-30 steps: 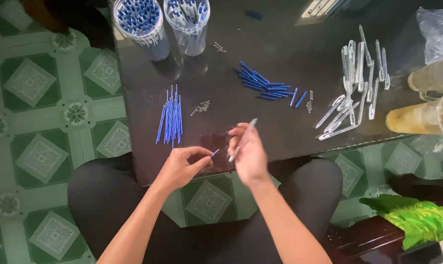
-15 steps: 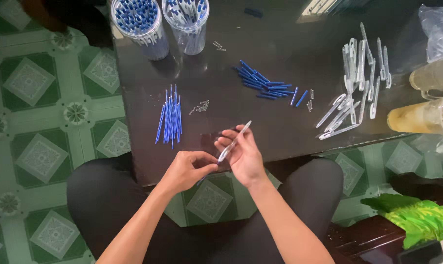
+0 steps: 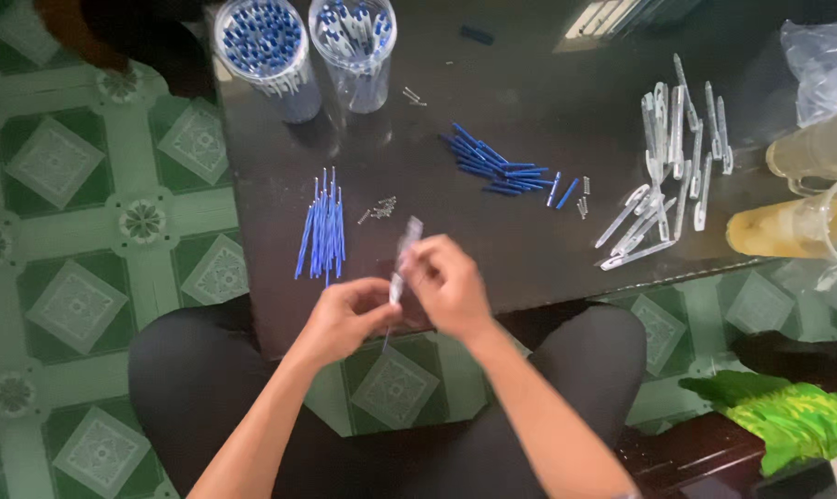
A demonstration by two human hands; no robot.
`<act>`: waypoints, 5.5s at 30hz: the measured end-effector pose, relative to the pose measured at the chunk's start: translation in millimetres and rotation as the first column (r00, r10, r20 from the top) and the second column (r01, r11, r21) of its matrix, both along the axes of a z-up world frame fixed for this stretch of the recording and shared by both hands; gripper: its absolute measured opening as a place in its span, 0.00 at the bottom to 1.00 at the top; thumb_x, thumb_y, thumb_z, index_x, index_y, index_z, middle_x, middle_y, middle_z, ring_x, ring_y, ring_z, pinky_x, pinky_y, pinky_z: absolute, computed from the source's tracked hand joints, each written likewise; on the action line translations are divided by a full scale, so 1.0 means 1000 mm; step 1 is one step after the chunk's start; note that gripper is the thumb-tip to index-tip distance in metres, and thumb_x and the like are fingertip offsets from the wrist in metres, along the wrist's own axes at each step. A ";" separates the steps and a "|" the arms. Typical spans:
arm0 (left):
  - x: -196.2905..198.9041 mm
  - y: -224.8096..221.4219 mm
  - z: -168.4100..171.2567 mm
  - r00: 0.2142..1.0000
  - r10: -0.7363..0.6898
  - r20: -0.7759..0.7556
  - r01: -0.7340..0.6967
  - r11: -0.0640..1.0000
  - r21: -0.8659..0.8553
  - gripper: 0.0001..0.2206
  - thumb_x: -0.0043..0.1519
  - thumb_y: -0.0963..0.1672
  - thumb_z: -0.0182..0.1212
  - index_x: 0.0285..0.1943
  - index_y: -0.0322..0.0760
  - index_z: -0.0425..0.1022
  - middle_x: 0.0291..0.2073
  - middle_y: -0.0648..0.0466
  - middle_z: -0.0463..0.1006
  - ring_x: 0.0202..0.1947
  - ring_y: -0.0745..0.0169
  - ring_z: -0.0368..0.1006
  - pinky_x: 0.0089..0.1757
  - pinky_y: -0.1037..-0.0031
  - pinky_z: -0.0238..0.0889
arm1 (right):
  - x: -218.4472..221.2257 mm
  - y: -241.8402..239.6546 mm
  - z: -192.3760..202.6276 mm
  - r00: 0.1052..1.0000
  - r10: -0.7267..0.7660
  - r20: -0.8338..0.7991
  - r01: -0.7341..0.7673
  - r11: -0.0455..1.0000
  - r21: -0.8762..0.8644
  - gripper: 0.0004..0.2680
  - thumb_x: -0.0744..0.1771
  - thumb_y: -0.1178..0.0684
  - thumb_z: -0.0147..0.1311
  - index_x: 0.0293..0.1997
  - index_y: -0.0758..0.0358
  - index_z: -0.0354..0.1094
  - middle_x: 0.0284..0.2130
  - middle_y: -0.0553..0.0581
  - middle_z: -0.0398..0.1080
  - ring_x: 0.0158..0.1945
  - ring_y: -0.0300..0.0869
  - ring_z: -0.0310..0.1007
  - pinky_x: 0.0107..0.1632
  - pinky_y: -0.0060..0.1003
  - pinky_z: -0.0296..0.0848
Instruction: The person assembles ballpoint pens by hand, inserting blue ink refills into clear pen barrels and attaching components one by one on a glass table.
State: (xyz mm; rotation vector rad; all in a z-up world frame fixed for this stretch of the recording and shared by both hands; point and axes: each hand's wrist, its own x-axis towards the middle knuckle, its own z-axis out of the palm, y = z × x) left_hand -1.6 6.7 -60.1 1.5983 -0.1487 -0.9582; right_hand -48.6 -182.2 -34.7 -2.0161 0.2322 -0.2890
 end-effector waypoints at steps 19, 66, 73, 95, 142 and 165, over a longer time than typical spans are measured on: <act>0.053 0.036 0.022 0.594 0.764 -0.251 -0.804 0.569 -0.171 0.07 0.63 0.39 0.66 0.48 0.35 0.76 0.38 0.46 0.83 0.34 0.59 0.82 0.41 0.72 0.81 | 0.154 -0.101 -0.007 0.890 -0.389 -0.238 0.119 0.701 -0.703 0.03 0.66 0.53 0.53 0.33 0.55 0.71 0.35 0.55 0.68 0.42 0.57 0.77 0.46 0.52 0.75; 0.009 -0.008 0.048 0.944 0.327 -0.039 -0.320 0.939 0.125 0.11 0.53 0.42 0.77 0.43 0.33 0.85 0.32 0.44 0.86 0.30 0.63 0.82 0.36 0.72 0.81 | -0.032 0.046 -0.010 0.991 -0.109 -0.082 0.124 0.969 0.212 0.06 0.62 0.61 0.65 0.40 0.58 0.78 0.30 0.54 0.81 0.29 0.37 0.78 0.30 0.32 0.79; 0.016 0.001 0.023 0.910 0.415 -0.018 -0.414 0.909 0.036 0.10 0.55 0.40 0.75 0.43 0.29 0.82 0.31 0.42 0.84 0.29 0.60 0.80 0.35 0.73 0.80 | -0.036 0.038 -0.016 0.992 0.062 -0.107 -0.020 0.935 0.353 0.11 0.64 0.64 0.58 0.50 0.62 0.77 0.31 0.60 0.81 0.31 0.40 0.80 0.32 0.38 0.80; 0.006 -0.002 0.016 0.883 0.346 -0.316 -0.372 0.928 -0.025 0.07 0.56 0.37 0.73 0.36 0.25 0.78 0.26 0.43 0.79 0.26 0.60 0.79 0.34 0.75 0.80 | -0.037 0.038 -0.017 0.993 0.068 0.099 -0.089 0.970 0.225 0.10 0.60 0.66 0.64 0.41 0.60 0.80 0.36 0.58 0.82 0.36 0.47 0.83 0.36 0.38 0.79; 0.028 0.019 0.016 0.852 0.522 -0.033 -0.515 0.825 -0.235 0.10 0.68 0.39 0.56 0.56 0.27 0.75 0.45 0.38 0.83 0.40 0.54 0.82 0.44 0.65 0.79 | -0.034 0.035 -0.025 0.999 0.004 0.042 -0.010 0.988 0.152 0.05 0.69 0.56 0.54 0.35 0.58 0.77 0.22 0.53 0.76 0.22 0.41 0.76 0.25 0.34 0.74; 0.026 0.018 0.020 0.876 0.482 -0.002 -0.471 0.854 -0.219 0.09 0.69 0.40 0.55 0.54 0.27 0.72 0.45 0.36 0.83 0.42 0.49 0.83 0.46 0.62 0.79 | -0.034 0.034 -0.035 0.997 -0.065 0.044 0.055 0.980 0.192 0.02 0.67 0.58 0.59 0.35 0.61 0.76 0.22 0.53 0.75 0.21 0.39 0.73 0.25 0.31 0.71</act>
